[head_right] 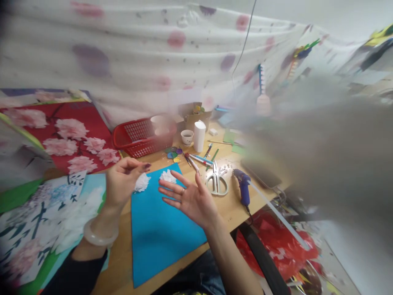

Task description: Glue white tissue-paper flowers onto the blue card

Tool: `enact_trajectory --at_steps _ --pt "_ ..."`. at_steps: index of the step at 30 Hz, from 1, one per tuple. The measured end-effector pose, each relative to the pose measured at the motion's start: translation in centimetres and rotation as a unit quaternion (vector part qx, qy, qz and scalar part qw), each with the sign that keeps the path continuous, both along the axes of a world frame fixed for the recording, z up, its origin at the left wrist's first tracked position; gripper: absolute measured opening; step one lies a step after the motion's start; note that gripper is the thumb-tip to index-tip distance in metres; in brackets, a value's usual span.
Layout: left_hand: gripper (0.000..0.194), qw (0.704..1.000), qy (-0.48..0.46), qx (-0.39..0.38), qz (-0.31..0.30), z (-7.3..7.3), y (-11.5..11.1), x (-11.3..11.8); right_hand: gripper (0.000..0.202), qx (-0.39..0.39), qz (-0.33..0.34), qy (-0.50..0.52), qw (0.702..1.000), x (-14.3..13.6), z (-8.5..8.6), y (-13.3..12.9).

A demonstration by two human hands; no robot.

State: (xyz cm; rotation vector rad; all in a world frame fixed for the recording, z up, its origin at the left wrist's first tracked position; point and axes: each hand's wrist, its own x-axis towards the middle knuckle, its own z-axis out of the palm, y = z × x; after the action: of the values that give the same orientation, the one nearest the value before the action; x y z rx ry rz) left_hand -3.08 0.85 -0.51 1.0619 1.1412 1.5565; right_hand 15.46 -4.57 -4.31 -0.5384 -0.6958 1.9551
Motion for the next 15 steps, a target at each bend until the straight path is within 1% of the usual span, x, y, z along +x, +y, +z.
enact_trajectory --at_steps 2,3,5,6,7,8,9,11,12,13,15 --pt "0.027 1.0 -0.019 -0.011 0.003 0.5 0.9 -1.1 0.055 0.015 -0.014 -0.062 0.998 1.1 -0.6 -0.7" --pt "0.029 1.0 -0.027 -0.007 -0.006 0.6 1.2 -1.4 0.046 0.025 -0.041 -0.106 0.993 1.7 -1.1 -1.3" --pt "0.031 0.998 -0.057 -0.008 -0.034 0.5 1.5 -1.6 0.033 0.033 -0.097 -0.213 0.972 3.1 -2.2 -2.6" --pt "0.031 0.996 -0.079 -0.019 -0.047 0.4 1.5 -1.6 0.034 0.027 -0.134 -0.258 0.957 3.8 -2.7 -3.3" --pt "0.028 0.992 -0.102 -0.037 -0.056 0.2 1.5 -1.4 0.041 0.009 -0.169 -0.29 0.942 4.5 -3.2 -4.1" --pt "0.025 0.989 -0.124 -0.058 -0.062 0.1 1.5 -1.3 0.05 -0.005 -0.221 -0.31 0.925 5.3 -3.7 -4.8" --pt "0.021 0.985 -0.142 -0.077 -0.066 0.0 1.5 -1.1 0.058 -0.017 -0.258 -0.314 0.913 6.0 -4.0 -5.5" --pt "0.013 0.98 -0.166 -0.085 -0.063 0.0 1.7 -0.7 0.065 -0.039 -0.302 -0.299 0.904 7.2 -4.3 -6.8" --pt "0.01 0.98 -0.179 -0.071 -0.051 0.2 2.0 -0.3 0.068 -0.045 -0.323 -0.288 0.9 7.6 -4.4 -7.2" --pt "0.009 0.979 -0.199 -0.044 -0.027 0.6 2.3 0.4 0.07 -0.049 -0.339 -0.275 0.898 7.9 -4.4 -7.5" --pt "0.019 0.968 -0.247 0.027 0.042 1.9 2.7 3.0 0.072 -0.046 -0.366 -0.246 0.896 7.9 -4.3 -7.7"
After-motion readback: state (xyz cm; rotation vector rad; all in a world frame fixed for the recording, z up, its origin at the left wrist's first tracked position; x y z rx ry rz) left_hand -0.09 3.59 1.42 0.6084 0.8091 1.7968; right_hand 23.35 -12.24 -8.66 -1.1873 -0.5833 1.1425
